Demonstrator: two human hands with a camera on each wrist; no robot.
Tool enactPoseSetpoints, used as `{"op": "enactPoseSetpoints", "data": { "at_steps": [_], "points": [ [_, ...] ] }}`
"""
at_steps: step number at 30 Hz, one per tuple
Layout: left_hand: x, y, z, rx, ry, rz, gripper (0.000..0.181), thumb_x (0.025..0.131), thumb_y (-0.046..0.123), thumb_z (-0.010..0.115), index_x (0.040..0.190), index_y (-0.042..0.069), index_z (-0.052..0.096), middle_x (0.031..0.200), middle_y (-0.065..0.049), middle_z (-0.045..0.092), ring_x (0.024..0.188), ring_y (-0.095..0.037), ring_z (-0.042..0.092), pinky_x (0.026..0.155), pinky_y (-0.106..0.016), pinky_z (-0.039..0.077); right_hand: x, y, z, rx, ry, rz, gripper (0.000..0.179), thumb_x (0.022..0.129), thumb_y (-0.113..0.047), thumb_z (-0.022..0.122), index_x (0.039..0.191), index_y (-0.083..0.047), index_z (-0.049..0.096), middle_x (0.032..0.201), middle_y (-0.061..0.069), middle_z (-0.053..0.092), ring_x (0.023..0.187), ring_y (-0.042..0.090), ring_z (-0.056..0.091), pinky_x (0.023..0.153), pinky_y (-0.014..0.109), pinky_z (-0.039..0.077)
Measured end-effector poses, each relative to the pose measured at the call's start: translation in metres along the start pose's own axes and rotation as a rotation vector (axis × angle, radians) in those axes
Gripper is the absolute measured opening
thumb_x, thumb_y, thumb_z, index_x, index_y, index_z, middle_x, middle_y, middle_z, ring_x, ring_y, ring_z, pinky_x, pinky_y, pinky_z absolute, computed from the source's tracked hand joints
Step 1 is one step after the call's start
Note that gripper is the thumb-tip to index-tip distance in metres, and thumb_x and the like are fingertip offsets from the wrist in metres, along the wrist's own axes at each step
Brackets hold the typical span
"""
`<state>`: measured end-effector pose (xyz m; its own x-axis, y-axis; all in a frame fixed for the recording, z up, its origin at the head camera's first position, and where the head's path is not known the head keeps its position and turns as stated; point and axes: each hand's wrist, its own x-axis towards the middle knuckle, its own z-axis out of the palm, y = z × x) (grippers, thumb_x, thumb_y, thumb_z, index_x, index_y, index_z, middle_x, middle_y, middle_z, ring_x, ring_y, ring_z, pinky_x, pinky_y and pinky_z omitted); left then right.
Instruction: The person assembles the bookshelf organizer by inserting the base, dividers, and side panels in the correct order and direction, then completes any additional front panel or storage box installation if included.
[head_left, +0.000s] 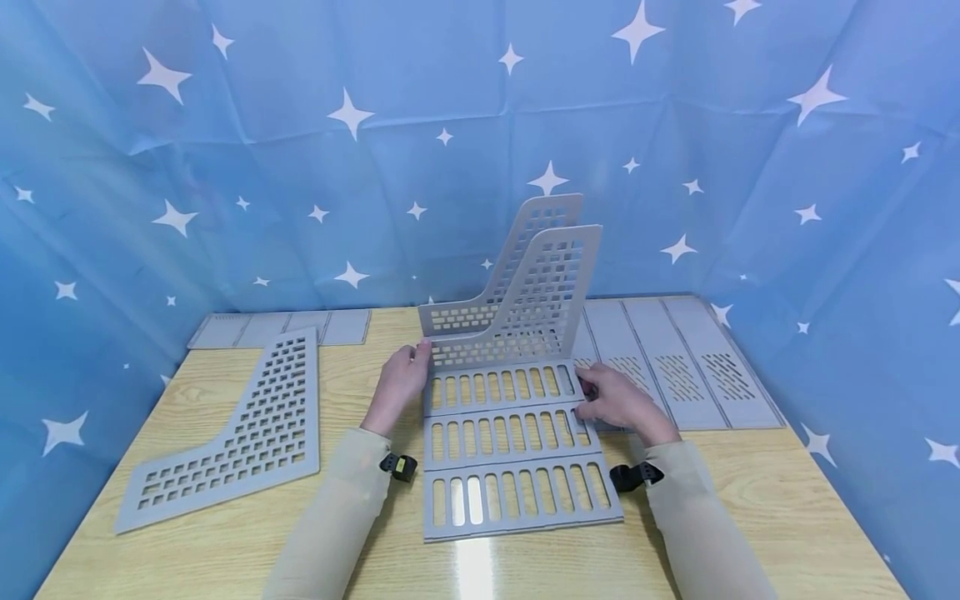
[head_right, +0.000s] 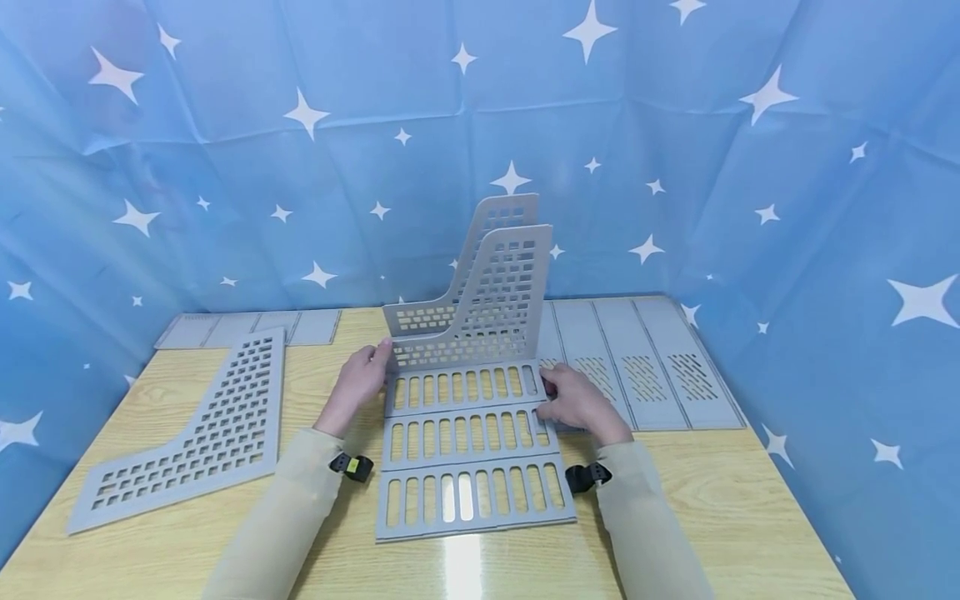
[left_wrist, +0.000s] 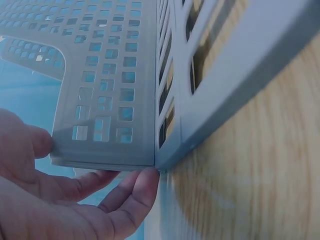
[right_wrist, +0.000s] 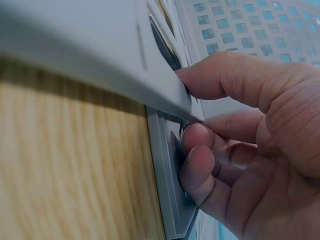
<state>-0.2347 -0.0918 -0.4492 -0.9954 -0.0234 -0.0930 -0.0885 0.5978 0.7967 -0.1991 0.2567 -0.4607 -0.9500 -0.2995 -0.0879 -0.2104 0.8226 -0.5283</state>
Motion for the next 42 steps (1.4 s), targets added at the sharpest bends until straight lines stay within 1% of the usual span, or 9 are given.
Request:
{"op": "enactPoseSetpoints", "data": {
  "at_steps": [4, 6, 11, 14, 18, 26, 32, 37, 42],
  "points": [
    [-0.001, -0.001, -0.002, -0.01, -0.013, 0.011, 0.063, 0.112, 0.049, 0.029, 0.12, -0.004, 0.062, 0.097, -0.018, 0.062, 0.083, -0.028, 0.057, 0.069, -0.037, 0.046, 0.001, 0.0, 0.0, 0.008, -0.009, 0.006, 0.075, 0.083, -0.011, 0.076, 0.148, 0.012, 0.047, 0.095, 0.009, 0.053, 0.081, 0.022, 0.047, 0.071, 0.035, 0.039],
    [-0.001, 0.0, -0.003, -0.015, -0.015, 0.024, 0.059, 0.112, 0.048, 0.031, 0.119, -0.002, 0.062, 0.099, -0.017, 0.062, 0.083, -0.029, 0.057, 0.07, -0.038, 0.046, 0.002, 0.0, -0.001, 0.017, -0.008, 0.006, 0.072, 0.083, -0.01, 0.076, 0.147, 0.011, 0.049, 0.094, 0.009, 0.053, 0.08, 0.022, 0.046, 0.07, 0.035, 0.039],
    [-0.002, 0.002, -0.003, -0.041, -0.033, 0.047, 0.059, 0.111, 0.048, 0.036, 0.128, -0.002, 0.06, 0.123, -0.022, 0.065, 0.107, -0.036, 0.063, 0.09, -0.049, 0.052, 0.002, 0.0, -0.001, 0.03, 0.017, -0.007, 0.06, 0.083, -0.008, 0.075, 0.139, 0.006, 0.057, 0.093, 0.01, 0.053, 0.079, 0.021, 0.046, 0.068, 0.034, 0.039],
    [-0.001, 0.003, -0.002, -0.06, -0.043, 0.049, 0.061, 0.11, 0.051, 0.038, 0.134, -0.002, 0.058, 0.131, -0.024, 0.063, 0.118, -0.039, 0.061, 0.098, -0.052, 0.051, 0.001, 0.001, -0.001, 0.035, 0.025, -0.011, 0.062, 0.084, -0.006, 0.074, 0.141, 0.009, 0.055, 0.094, 0.01, 0.054, 0.079, 0.022, 0.047, 0.069, 0.035, 0.04],
    [0.0, 0.004, 0.0, -0.082, -0.053, 0.063, 0.063, 0.109, 0.053, 0.041, 0.142, 0.0, 0.053, 0.133, -0.023, 0.063, 0.122, -0.038, 0.061, 0.099, -0.053, 0.05, 0.002, 0.0, -0.003, 0.056, 0.024, -0.002, 0.068, 0.086, -0.003, 0.072, 0.147, 0.013, 0.046, 0.096, 0.012, 0.058, 0.081, 0.022, 0.051, 0.07, 0.036, 0.043],
    [0.001, 0.001, 0.006, -0.144, -0.105, 0.077, 0.07, 0.108, 0.047, 0.047, 0.16, 0.004, 0.03, 0.149, -0.024, 0.053, 0.138, -0.038, 0.051, 0.114, -0.055, 0.041, 0.002, 0.001, -0.003, 0.115, 0.04, -0.028, 0.063, 0.089, 0.0, 0.069, 0.145, 0.016, 0.045, 0.092, 0.013, 0.066, 0.079, 0.022, 0.06, 0.068, 0.035, 0.05],
    [-0.001, -0.001, 0.006, -0.106, -0.167, 0.097, 0.078, 0.108, 0.051, 0.045, 0.166, 0.007, 0.016, 0.16, -0.025, 0.04, 0.146, -0.04, 0.043, 0.119, -0.055, 0.035, -0.001, 0.003, -0.006, 0.114, 0.036, -0.02, 0.062, 0.091, -0.003, 0.068, 0.146, 0.015, 0.045, 0.098, 0.017, 0.068, 0.082, 0.023, 0.063, 0.069, 0.037, 0.052],
    [-0.007, 0.003, -0.007, -0.028, -0.15, 0.108, 0.077, 0.109, 0.049, 0.042, 0.165, 0.004, 0.016, 0.162, -0.026, 0.034, 0.145, -0.043, 0.042, 0.118, -0.057, 0.035, -0.009, 0.004, -0.016, 0.128, -0.008, 0.011, 0.064, 0.093, -0.008, 0.068, 0.147, 0.016, 0.043, 0.114, 0.025, 0.067, 0.093, 0.03, 0.066, 0.078, 0.046, 0.055],
    [-0.018, 0.0, -0.039, 0.047, -0.07, 0.166, 0.074, 0.11, 0.046, 0.042, 0.163, 0.001, 0.018, 0.162, -0.028, 0.034, 0.144, -0.045, 0.041, 0.116, -0.059, 0.036, -0.015, 0.004, -0.021, 0.147, -0.039, 0.016, 0.053, 0.095, -0.01, 0.069, 0.14, 0.013, 0.052, 0.114, 0.023, 0.067, 0.091, 0.025, 0.066, 0.082, 0.047, 0.056]
  ]
}}
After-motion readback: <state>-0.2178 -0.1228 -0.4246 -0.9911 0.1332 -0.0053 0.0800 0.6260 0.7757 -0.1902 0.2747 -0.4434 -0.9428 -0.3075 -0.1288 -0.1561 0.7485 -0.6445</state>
